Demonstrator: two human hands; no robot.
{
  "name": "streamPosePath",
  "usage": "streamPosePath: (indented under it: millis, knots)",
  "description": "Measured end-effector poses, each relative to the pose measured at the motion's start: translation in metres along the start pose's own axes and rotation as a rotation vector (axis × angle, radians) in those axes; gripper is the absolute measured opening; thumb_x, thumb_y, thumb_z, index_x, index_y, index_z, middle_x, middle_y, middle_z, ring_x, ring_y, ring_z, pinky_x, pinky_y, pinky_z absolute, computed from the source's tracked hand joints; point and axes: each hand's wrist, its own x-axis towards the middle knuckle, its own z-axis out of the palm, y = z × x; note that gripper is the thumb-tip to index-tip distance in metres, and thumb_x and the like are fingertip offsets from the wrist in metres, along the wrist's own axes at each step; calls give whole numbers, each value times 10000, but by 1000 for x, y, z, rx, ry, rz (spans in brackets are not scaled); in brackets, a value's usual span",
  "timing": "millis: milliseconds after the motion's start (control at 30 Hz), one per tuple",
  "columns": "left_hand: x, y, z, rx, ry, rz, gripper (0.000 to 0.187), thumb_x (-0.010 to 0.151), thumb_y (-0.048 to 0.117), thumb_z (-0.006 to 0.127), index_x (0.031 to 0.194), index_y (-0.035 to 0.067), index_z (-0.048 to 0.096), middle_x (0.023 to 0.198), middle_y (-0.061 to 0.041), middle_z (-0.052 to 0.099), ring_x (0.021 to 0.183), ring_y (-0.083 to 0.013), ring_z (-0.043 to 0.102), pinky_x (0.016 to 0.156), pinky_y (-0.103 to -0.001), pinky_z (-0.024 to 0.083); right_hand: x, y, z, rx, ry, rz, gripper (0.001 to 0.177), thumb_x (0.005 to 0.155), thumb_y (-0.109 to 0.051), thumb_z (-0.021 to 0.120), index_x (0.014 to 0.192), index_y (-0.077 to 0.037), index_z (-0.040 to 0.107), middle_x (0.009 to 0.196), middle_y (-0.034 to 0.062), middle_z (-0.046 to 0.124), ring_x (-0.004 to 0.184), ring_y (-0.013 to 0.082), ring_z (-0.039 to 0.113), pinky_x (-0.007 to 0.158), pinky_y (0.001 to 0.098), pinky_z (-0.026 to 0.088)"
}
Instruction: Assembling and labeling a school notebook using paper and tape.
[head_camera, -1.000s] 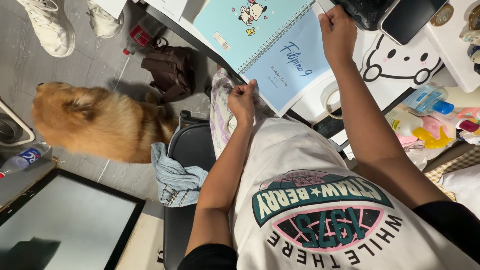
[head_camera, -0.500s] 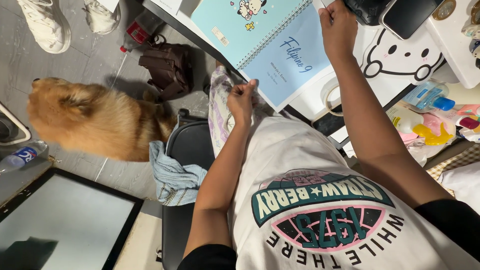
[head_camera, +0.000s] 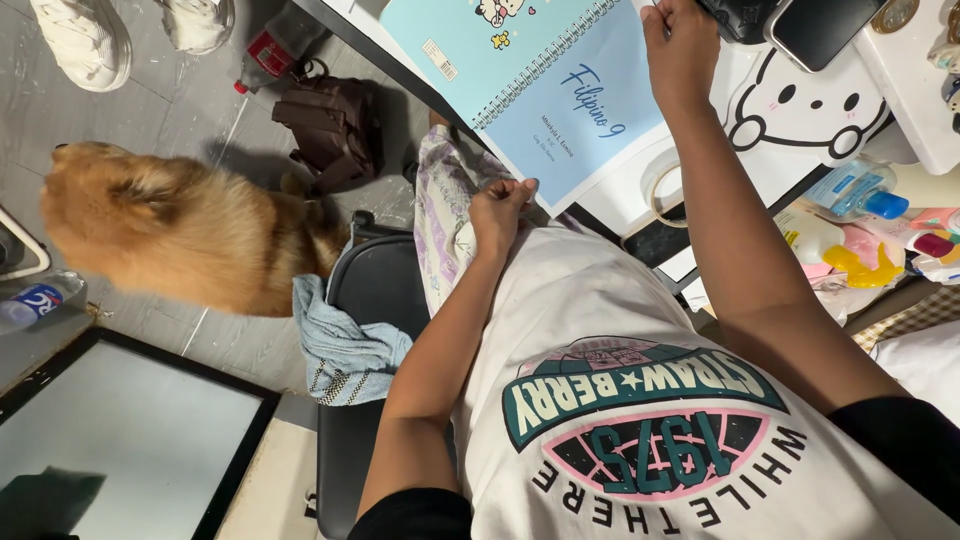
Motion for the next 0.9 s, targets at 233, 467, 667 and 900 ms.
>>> streamPosePath:
  millis: [233, 467, 667, 900]
  knots:
    - [1, 0, 0, 3, -3, 25, 310, 854, 295, 833, 837, -5, 758, 711, -41, 731, 612, -85, 648, 590, -237, 527, -1, -4, -3, 24, 7, 2, 209, 1090, -110, 704, 924, -47, 595, 748, 12, 599, 626, 133, 549, 643, 302, 492]
    - [-2, 5, -2, 56, -18, 77, 308, 893, 284, 799, 832, -14, 752, 676, -37, 705, 601, -87, 617, 580, -252, 504, -1, -6, -3, 47, 6, 10, 171, 1085, -91, 689, 929, -53, 630, 749, 5, 602, 636, 114, 564, 631, 295, 489]
    - [3, -22, -1, 41, -56, 145, 249, 907, 232, 783, 885, -14, 751, 733, -35, 726, 649, -86, 622, 635, -254, 522, -2, -3, -4, 47, -20, 41, 209, 1084, -85, 680, 890, -52, 610, 734, -2, 606, 622, 109, 567, 627, 289, 484]
    - [0, -38, -4, -2, -224, 150, 195, 921, 185, 740, 937, -5, 778, 789, -19, 746, 702, -78, 633, 672, -246, 522, 1, -16, -14, 91, -64, 53, 183, 1091, -67, 659, 914, -49, 614, 740, 4, 609, 625, 106, 560, 633, 290, 472]
